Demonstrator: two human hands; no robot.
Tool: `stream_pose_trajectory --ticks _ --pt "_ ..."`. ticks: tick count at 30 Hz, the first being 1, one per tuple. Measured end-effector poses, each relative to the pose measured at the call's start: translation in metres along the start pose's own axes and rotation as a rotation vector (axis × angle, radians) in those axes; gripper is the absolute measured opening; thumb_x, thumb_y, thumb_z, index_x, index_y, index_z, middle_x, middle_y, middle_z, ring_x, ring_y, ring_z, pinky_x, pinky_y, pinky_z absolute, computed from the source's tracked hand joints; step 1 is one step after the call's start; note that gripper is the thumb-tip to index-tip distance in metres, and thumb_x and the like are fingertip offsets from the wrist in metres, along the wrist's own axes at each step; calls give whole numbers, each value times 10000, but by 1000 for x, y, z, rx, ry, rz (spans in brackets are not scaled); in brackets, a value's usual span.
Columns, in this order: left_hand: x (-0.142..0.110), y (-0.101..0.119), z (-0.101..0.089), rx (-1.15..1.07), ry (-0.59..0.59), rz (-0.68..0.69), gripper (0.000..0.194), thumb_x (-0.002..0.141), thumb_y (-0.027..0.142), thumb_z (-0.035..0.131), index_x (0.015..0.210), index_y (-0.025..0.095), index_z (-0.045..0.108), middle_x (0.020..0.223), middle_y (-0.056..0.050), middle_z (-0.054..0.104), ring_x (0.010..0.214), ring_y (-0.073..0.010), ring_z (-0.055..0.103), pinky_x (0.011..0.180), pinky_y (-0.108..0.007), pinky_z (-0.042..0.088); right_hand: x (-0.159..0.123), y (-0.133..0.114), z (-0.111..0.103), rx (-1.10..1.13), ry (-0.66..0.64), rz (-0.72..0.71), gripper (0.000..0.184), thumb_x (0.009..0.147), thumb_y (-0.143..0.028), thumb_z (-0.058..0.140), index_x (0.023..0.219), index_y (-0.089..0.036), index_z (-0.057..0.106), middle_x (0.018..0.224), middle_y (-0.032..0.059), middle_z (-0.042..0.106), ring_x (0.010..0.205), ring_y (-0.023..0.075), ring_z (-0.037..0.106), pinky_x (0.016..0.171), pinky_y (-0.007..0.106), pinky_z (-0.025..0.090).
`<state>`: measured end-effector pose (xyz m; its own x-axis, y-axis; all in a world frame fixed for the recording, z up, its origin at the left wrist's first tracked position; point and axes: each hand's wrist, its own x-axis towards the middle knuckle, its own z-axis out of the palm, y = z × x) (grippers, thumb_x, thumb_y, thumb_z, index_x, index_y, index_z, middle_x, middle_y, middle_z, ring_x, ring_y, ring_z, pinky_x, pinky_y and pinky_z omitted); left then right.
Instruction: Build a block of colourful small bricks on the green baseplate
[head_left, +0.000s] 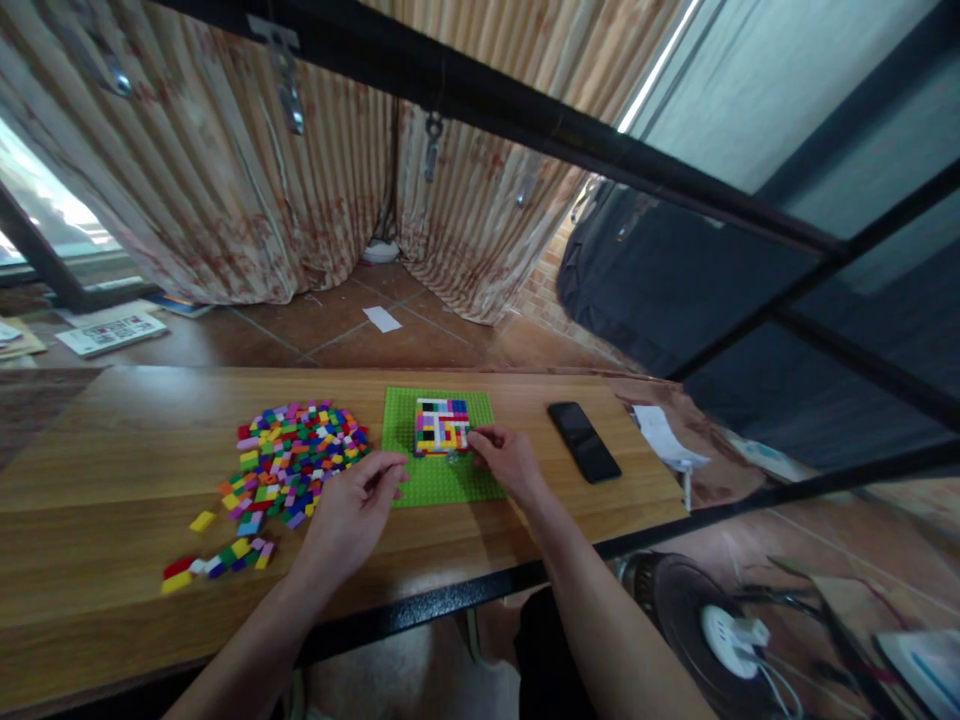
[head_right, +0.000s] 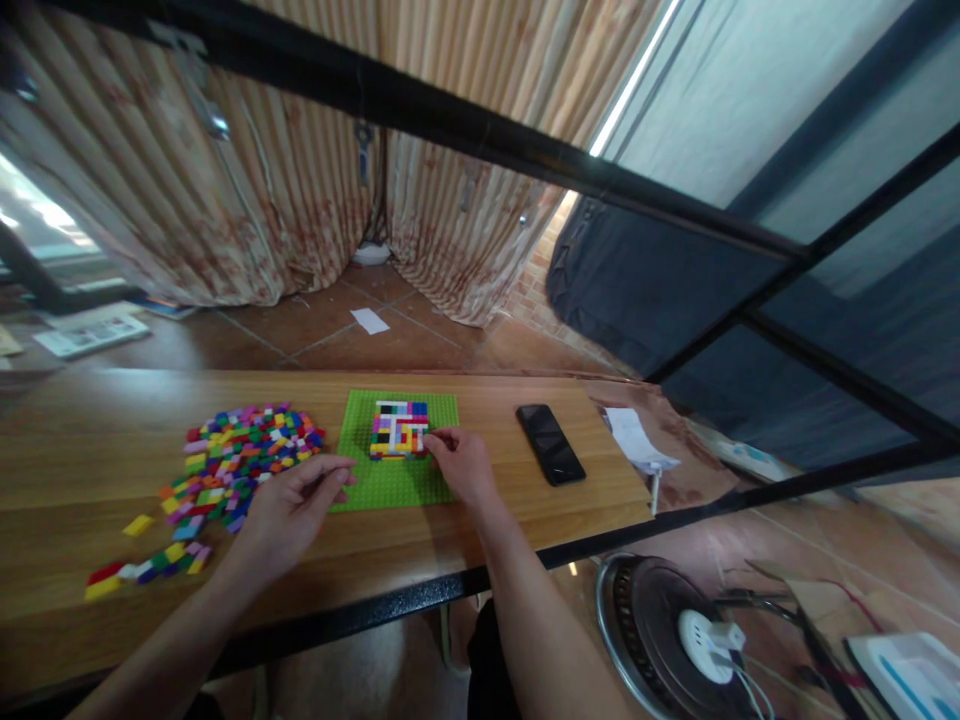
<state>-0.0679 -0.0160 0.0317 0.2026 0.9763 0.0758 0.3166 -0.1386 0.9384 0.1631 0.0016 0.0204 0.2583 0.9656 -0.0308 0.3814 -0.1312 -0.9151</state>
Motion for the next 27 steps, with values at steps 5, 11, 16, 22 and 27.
stream_pose_trajectory --ticks 5,11,16,22,27 --pt "1 1 -5 60 4 13 253 862 414 528 924 217 674 760 -21 722 665 -190 689 598 -264 517 3 -11 -4 -131 214 -159 364 882 -454 531 984 -147 697 894 99 723 760 193 672 688 312 530" --pt "6 -4 -13 143 27 39 280 865 426 514 936 208 676 780 -23 726 676 -191 683 623 -280 518 10 -25 14 -364 -80 -551 685 739 -402 758 1348 -192 524 1454 159 460 1357 290 413 1120 476 336" --pt "13 -8 -36 215 129 58 309 850 440 521 947 211 705 853 -32 751 753 -204 686 699 -301 527 22 -22 23 -511 -262 -585 823 648 -331 831 1383 -205 483 1447 142 454 1356 303 383 1119 490 316" --pt "20 -11 -83 198 349 -62 341 811 442 546 976 203 724 874 -35 763 784 -216 694 716 -294 535 22 -20 12 -657 -179 -479 790 662 -429 800 1369 -251 495 1311 106 563 1204 301 492 1016 468 389" --pt "21 -19 -113 221 414 -136 326 775 429 563 927 193 729 850 -30 764 782 -219 691 690 -278 524 14 -19 3 -874 79 -205 740 763 -573 670 1370 -186 499 1224 159 602 1138 344 528 924 455 414"
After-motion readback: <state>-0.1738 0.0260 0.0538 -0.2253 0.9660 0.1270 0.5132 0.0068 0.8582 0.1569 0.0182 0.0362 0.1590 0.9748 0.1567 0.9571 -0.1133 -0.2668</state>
